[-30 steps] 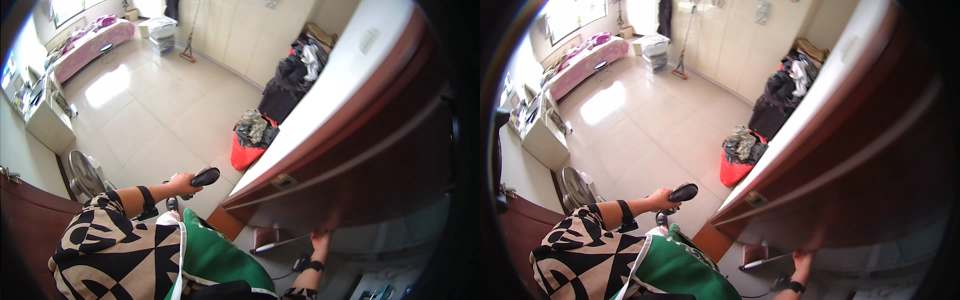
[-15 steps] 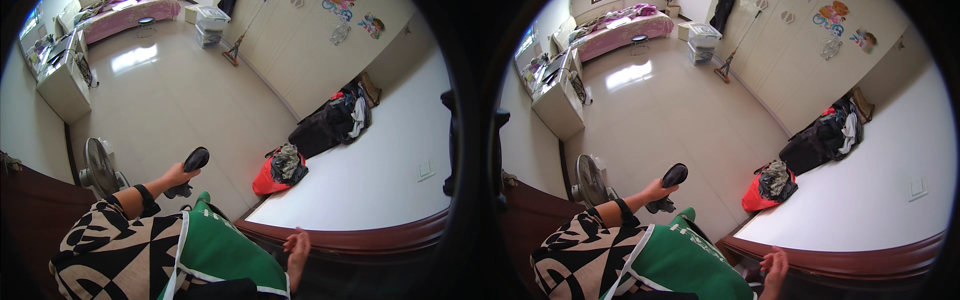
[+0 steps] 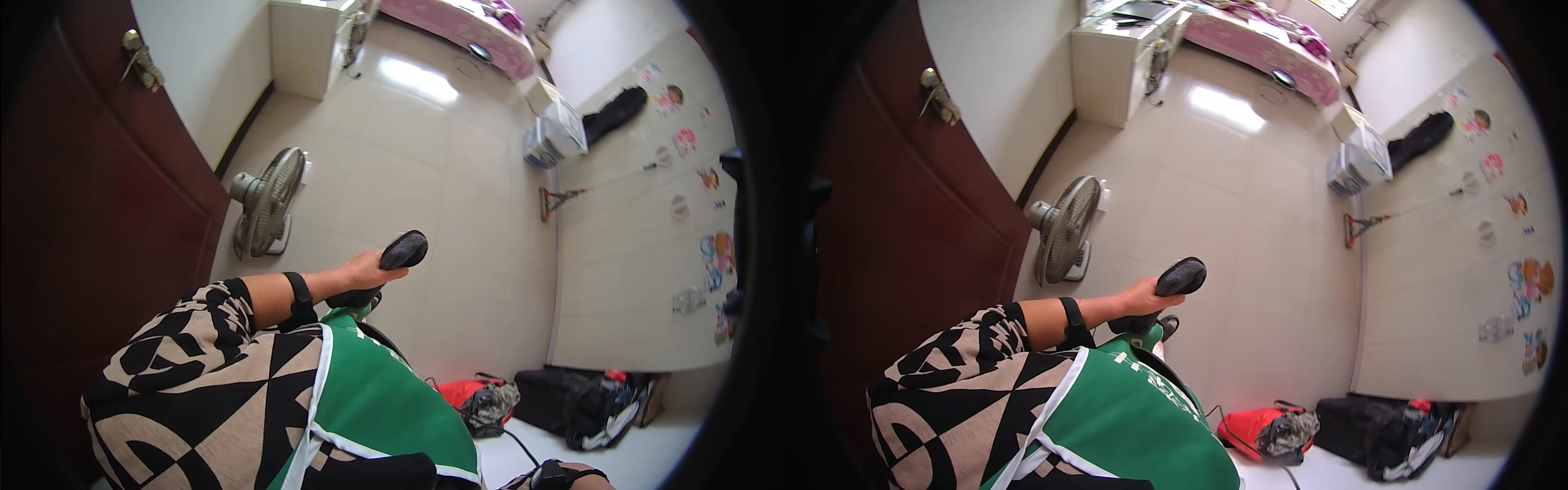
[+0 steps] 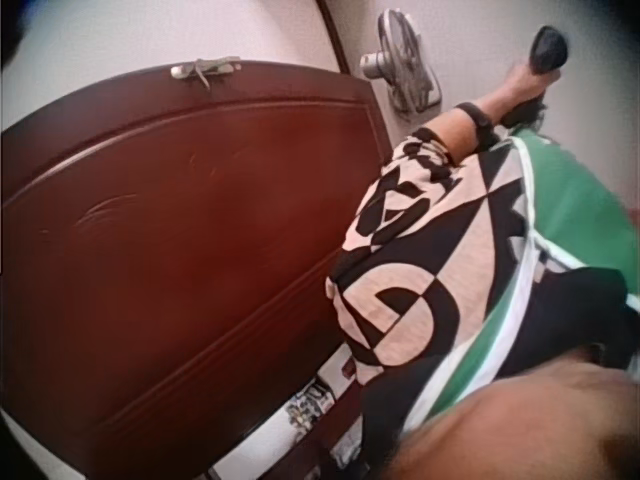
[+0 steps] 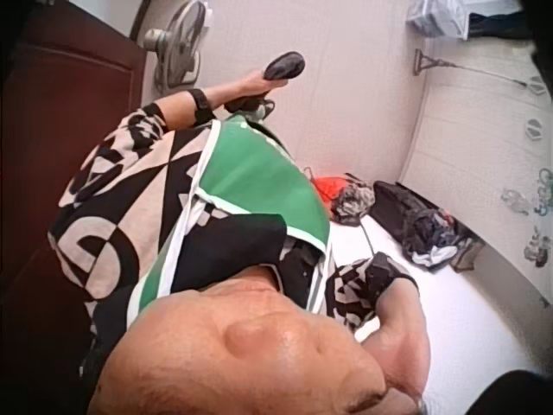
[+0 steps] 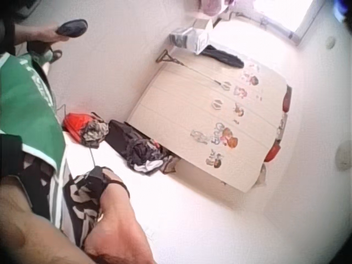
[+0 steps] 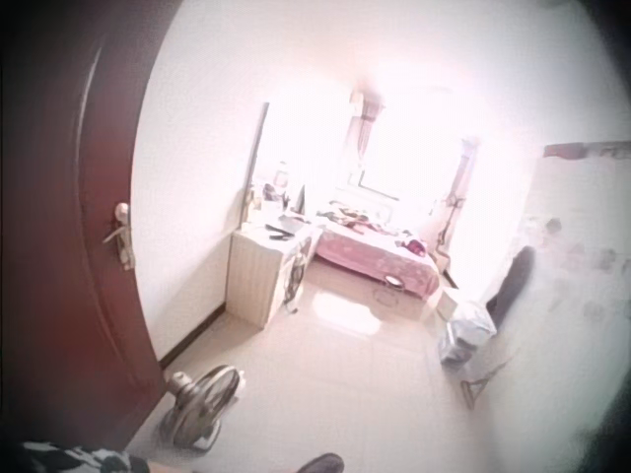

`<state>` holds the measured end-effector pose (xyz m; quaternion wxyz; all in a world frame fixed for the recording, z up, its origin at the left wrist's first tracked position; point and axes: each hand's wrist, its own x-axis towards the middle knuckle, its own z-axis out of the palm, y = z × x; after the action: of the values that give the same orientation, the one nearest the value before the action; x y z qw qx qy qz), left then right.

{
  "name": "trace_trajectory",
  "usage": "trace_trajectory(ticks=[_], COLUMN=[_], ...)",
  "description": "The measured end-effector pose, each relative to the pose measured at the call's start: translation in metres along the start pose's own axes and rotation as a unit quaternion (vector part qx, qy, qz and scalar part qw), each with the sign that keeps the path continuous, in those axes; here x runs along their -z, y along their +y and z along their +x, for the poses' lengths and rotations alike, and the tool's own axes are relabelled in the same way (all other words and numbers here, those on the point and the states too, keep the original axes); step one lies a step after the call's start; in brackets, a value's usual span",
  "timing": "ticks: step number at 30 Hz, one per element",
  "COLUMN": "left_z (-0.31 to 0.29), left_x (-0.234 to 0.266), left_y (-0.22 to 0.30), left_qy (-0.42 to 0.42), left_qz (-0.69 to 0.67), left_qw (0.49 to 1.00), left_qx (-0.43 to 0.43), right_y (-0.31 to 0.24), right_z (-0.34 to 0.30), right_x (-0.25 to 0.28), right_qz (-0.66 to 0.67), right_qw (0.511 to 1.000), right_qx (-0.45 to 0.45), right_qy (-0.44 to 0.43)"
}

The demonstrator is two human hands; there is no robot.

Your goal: The person enters a bedroom, sweeps the floor with a broom and dustpan, then wipes a stool and desk with a cloth. They place a keyboard into a drawer and handle a wallet and other small items on the desk.

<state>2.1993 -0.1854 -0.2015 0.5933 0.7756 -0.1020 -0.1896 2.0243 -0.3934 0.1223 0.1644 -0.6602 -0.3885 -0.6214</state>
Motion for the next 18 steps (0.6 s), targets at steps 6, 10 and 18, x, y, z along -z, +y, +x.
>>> trace_trajectory(ticks=[6,10,18], left_z=[0.040,0.077,0.145], left_x=[0.054,0.096,0.163], left_y=[-0.002,0.006,0.018], left_qy=[0.066,0.108,0.201], left_qz=[-0.039,-0.059,-0.140], left_qw=[0.994,0.985,0.960], left_qx=[0.077,0.123,0.138], right_y=[0.100,0.167,0.250], right_z=[-0.066,-0.082,-0.076], right_x=[-0.107,-0.182,-0.320], right_qz=[0.200,0.282,0.407], right_qw=[0.971,0.946,0.901], right_qx=[-0.125,-0.148,-0.131], right_qy=[-0.049,-0.054,-0.076])
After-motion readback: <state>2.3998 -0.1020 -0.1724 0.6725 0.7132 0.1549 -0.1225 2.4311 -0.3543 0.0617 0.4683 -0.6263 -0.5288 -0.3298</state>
